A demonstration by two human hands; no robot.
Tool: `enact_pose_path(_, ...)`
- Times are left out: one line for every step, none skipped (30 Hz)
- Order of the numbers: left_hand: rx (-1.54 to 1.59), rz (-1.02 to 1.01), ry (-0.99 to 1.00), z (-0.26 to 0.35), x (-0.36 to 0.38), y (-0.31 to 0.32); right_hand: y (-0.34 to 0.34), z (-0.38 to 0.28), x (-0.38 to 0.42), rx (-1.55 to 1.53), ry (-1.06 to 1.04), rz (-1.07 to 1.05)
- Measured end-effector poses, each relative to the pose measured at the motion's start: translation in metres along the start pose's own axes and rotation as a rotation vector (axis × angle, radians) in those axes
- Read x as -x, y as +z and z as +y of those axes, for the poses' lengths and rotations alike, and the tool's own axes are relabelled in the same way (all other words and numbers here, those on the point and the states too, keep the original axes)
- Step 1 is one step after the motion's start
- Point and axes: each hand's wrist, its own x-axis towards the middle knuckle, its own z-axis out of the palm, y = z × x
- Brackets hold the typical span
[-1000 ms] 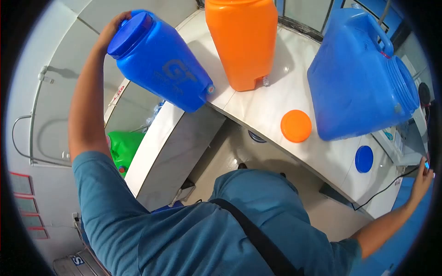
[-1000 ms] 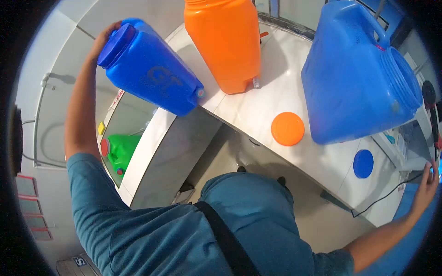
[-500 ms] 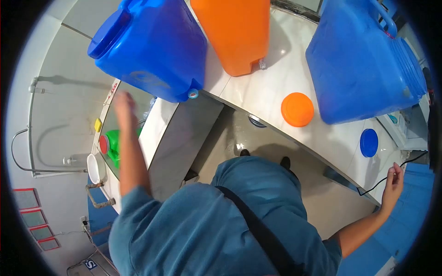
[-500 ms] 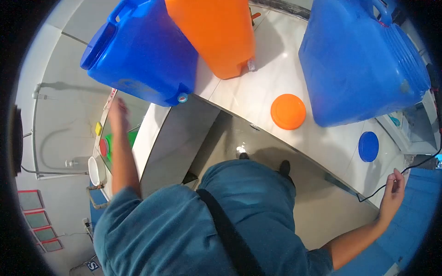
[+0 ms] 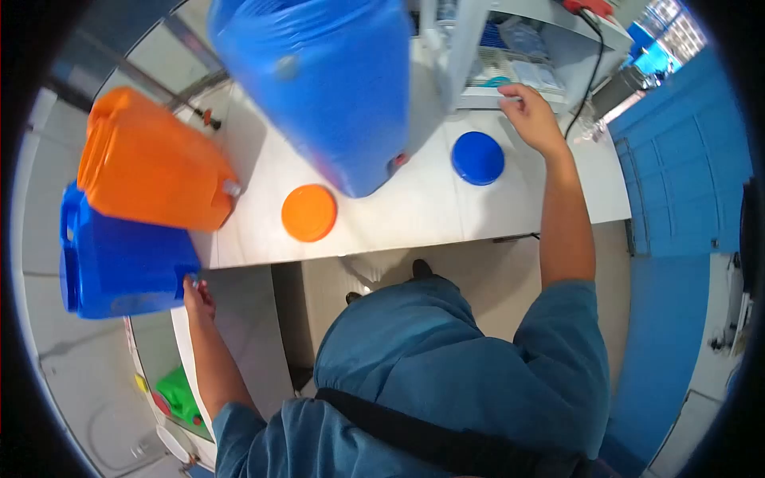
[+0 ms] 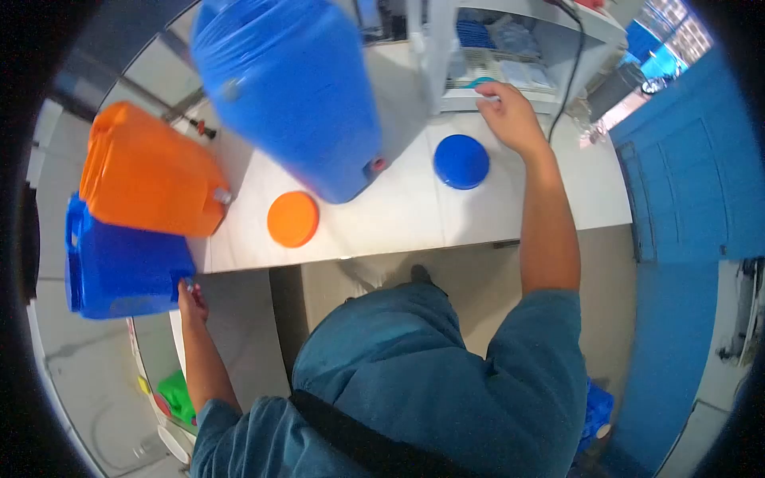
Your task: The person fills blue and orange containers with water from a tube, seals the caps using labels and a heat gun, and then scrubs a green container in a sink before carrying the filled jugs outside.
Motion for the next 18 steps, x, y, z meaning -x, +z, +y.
enact_pose_path(-0.030, 0.001, -0.047, 0.004, 0.004, 0.006, -0.004, 0.021, -0.012, 0.001, 0.008, 0.020)
enact_pose_path(-0.037, -0.005, -0.034, 0.008, 0.015, 0.020, -0.005, 0.045, -0.025, 0.097, -0.032, 0.132)
enact_pose_path(0.020, 0.026, -0.034, 0.007, 0.027, 0.032, -0.007, 0.066, -0.039, 0.194, -0.073, 0.240)
enact_pose_path(0.079, 0.057, -0.036, 0.006, 0.033, 0.042, -0.013, 0.082, -0.053, 0.310, -0.054, 0.265)
enact_pose_path(0.078, 0.055, -0.028, 0.003, 0.039, 0.049, -0.015, 0.097, -0.066, 0.305, -0.053, 0.272)
enact_pose_path(0.094, -0.016, -0.031, -0.001, 0.040, 0.055, -0.016, 0.104, -0.079, 0.460, 0.036, 0.263)
enact_pose_path(0.116, -0.087, -0.030, -0.006, 0.043, 0.058, -0.018, 0.111, -0.086, 0.611, 0.121, 0.255)
enact_pose_path(0.118, -0.083, -0.024, -0.014, 0.046, 0.061, -0.016, 0.118, -0.092, 0.604, 0.118, 0.256)
enact_pose_path(0.034, -0.222, -0.009, -0.025, 0.064, 0.072, -0.013, 0.119, -0.097, 0.775, 0.172, 0.209)
enact_pose_path(-0.052, -0.359, 0.006, -0.038, 0.089, 0.084, -0.011, 0.120, -0.102, 0.945, 0.226, 0.158)
enact_pose_path(-0.140, -0.383, 0.016, -0.044, 0.127, 0.101, -0.012, 0.125, -0.107, 0.938, 0.223, 0.159)
enact_pose_path(-0.228, -0.405, 0.024, -0.047, 0.171, 0.122, -0.013, 0.129, -0.113, 0.941, 0.233, 0.089)
enact_pose_path(-0.307, -0.480, 0.069, -0.050, 0.203, 0.135, -0.011, 0.133, -0.116, 0.942, 0.242, 0.014)
enact_pose_path(-0.386, -0.557, 0.114, -0.052, 0.232, 0.147, -0.013, 0.128, -0.115, 0.936, 0.239, 0.009)
enact_pose_path(-0.385, -0.552, 0.115, -0.051, 0.261, 0.160, -0.021, 0.115, -0.113, 0.855, 0.233, 0.109)
enact_pose_path(-0.513, -0.674, 0.213, -0.048, 0.288, 0.173, -0.026, 0.102, -0.107, 0.772, 0.227, 0.208)
enact_pose_path(-0.643, -0.795, 0.311, -0.044, 0.311, 0.186, -0.027, 0.092, -0.099, 0.769, 0.224, 0.206)
enact_pose_path(-0.639, -0.791, 0.312, -0.042, 0.328, 0.197, -0.028, 0.082, -0.087, 0.506, 0.159, 0.290)
